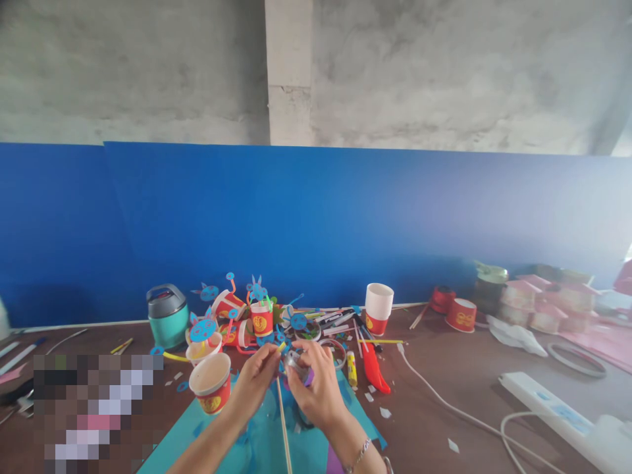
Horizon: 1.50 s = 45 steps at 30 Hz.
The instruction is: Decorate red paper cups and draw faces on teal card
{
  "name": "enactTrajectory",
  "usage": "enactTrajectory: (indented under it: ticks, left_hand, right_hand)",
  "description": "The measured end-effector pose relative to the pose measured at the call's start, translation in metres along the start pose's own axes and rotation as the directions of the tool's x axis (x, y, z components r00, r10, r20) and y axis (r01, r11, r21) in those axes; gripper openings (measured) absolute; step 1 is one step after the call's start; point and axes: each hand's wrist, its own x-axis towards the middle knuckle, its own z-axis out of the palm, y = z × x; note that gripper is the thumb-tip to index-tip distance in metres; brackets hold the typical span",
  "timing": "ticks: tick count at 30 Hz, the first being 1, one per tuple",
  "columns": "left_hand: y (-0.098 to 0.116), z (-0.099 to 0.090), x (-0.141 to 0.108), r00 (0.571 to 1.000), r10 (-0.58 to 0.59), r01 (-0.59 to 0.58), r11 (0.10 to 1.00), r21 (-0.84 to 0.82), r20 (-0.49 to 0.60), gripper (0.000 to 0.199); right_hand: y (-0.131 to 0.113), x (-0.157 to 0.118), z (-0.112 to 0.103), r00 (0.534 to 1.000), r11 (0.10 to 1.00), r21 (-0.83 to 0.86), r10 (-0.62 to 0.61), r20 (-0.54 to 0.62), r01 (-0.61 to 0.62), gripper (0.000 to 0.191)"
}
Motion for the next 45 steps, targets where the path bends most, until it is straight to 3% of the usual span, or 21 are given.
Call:
enactTrajectory:
  ticks: [5,10,19,23,27,30,34,41,45]
  left_hand:
    - [-0.003,0.000,0.003,0.999,-0.025,0.026,0.999,0.026,-0.047,0.029]
    - [-0.002,0.003,0.003,0.992,-0.105,0.098,0.990,-0.099,-0.063,0.031]
    - [0.003,-0.001,0.002,0.992,-0.093,0.094,0.996,0.002,-0.082,0.032]
    - [-0.002,-0.003,0.003,0.992,-0.124,0.118,0.983,-0.143,-0.034,0.033]
    - [0.005,-0.001,0.000,0.987,-0.157,0.155,0.946,-0.284,0.015,0.033]
    - [0.012,0.002,-0.002,0.984,-0.167,0.181,0.922,-0.342,0.068,0.032]
    - [0.012,0.002,-0.003,0.977,-0.196,0.215,0.886,-0.412,0.089,0.032]
    - [0.009,0.000,-0.002,0.963,-0.251,0.266,0.813,-0.518,0.101,0.032]
    - [0.009,0.000,-0.002,0.948,-0.287,0.317,0.796,-0.517,0.140,0.033]
  right_hand:
    - [0.001,0.000,0.000,1.000,0.999,-0.018,-0.026,0.005,0.026,0.032]
    - [0.000,0.000,0.001,0.996,0.996,-0.038,-0.084,0.001,0.084,0.033]
    - [0.003,-0.002,0.002,0.994,0.993,-0.044,-0.104,0.023,0.105,0.030]
    - [0.004,0.000,0.000,0.993,0.991,-0.070,-0.116,0.023,0.117,0.018]
    - [0.009,0.002,-0.001,0.996,0.994,-0.064,-0.089,-0.001,0.088,0.027]
    - [0.014,0.004,-0.001,0.998,0.997,-0.052,-0.054,-0.026,0.052,0.030]
    - [0.013,0.005,-0.001,0.998,0.998,-0.040,-0.052,0.043,0.054,0.032]
    - [0.006,0.006,0.000,0.997,0.999,-0.022,-0.030,0.073,0.032,0.014]
    - [0.004,0.007,-0.001,0.995,0.998,-0.023,-0.054,0.081,0.056,0.018]
